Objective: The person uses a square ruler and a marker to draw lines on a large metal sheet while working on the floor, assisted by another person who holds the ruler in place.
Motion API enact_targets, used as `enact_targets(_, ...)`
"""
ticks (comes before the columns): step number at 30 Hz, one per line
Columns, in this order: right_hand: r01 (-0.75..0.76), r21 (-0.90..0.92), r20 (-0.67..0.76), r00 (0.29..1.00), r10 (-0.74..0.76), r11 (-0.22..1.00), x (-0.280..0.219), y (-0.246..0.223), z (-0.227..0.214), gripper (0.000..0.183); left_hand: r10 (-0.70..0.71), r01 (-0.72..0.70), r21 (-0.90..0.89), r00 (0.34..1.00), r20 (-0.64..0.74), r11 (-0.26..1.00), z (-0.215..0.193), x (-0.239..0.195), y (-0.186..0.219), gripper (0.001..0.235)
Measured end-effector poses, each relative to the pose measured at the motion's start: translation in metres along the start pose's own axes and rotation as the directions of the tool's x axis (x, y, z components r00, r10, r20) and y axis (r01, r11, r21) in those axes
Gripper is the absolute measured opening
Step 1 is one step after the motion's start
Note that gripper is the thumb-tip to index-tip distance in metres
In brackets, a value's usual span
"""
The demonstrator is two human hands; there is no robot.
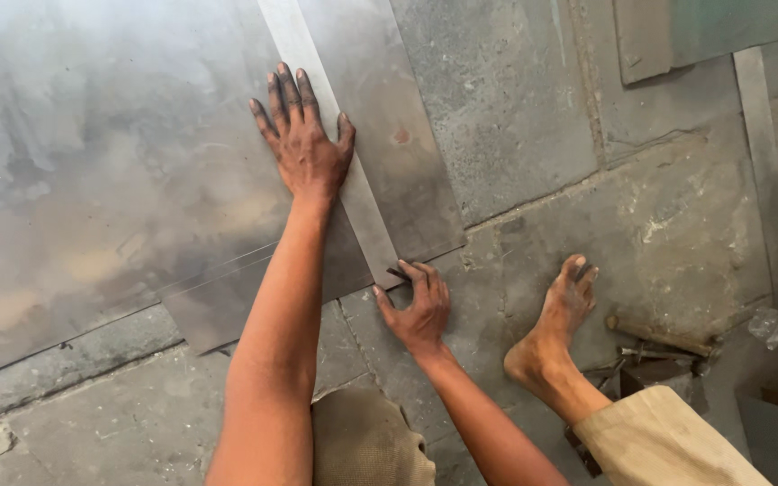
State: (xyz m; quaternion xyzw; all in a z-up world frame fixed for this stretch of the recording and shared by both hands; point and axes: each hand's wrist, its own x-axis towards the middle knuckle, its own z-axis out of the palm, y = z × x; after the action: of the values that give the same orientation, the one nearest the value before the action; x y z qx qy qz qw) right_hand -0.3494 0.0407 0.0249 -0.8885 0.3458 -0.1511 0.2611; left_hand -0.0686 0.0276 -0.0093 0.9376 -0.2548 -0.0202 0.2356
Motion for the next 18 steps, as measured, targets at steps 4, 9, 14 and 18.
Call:
enact_targets(4, -0.001, 0.006, -0.003, 1.0, 0.001, 1.0, 0.0006, -0.0011, -0.0001, 0.058, -0.001, 0.001, 0.013, 1.0, 0.006, 1.0, 0.001, 0.0004, -0.0005, 0.083)
enact_targets(9, 0.006, -0.002, 0.007, 1.0, -0.006, 1.0, 0.0006, 0.0021, 0.0008, 0.058, 0.011, -0.011, 0.011, 1.0, -0.017, 1.0, 0.0012, -0.0002, -0.001, 0.081)
enact_targets(14, 0.02, -0.019, -0.013, 1.0, -0.02, 1.0, 0.0013, 0.0024, 0.0012, 0.058, 0.012, -0.012, 0.002, 0.999, -0.034, 1.0, -0.0049, 0.0005, 0.0023, 0.081)
enact_targets(18, 0.01, -0.01, 0.013, 1.0, -0.01, 1.0, 0.0023, 0.0016, 0.0002, 0.058, -0.002, 0.002, 0.003, 1.0, -0.028, 1.0, -0.0062, 0.0012, 0.0049, 0.082)
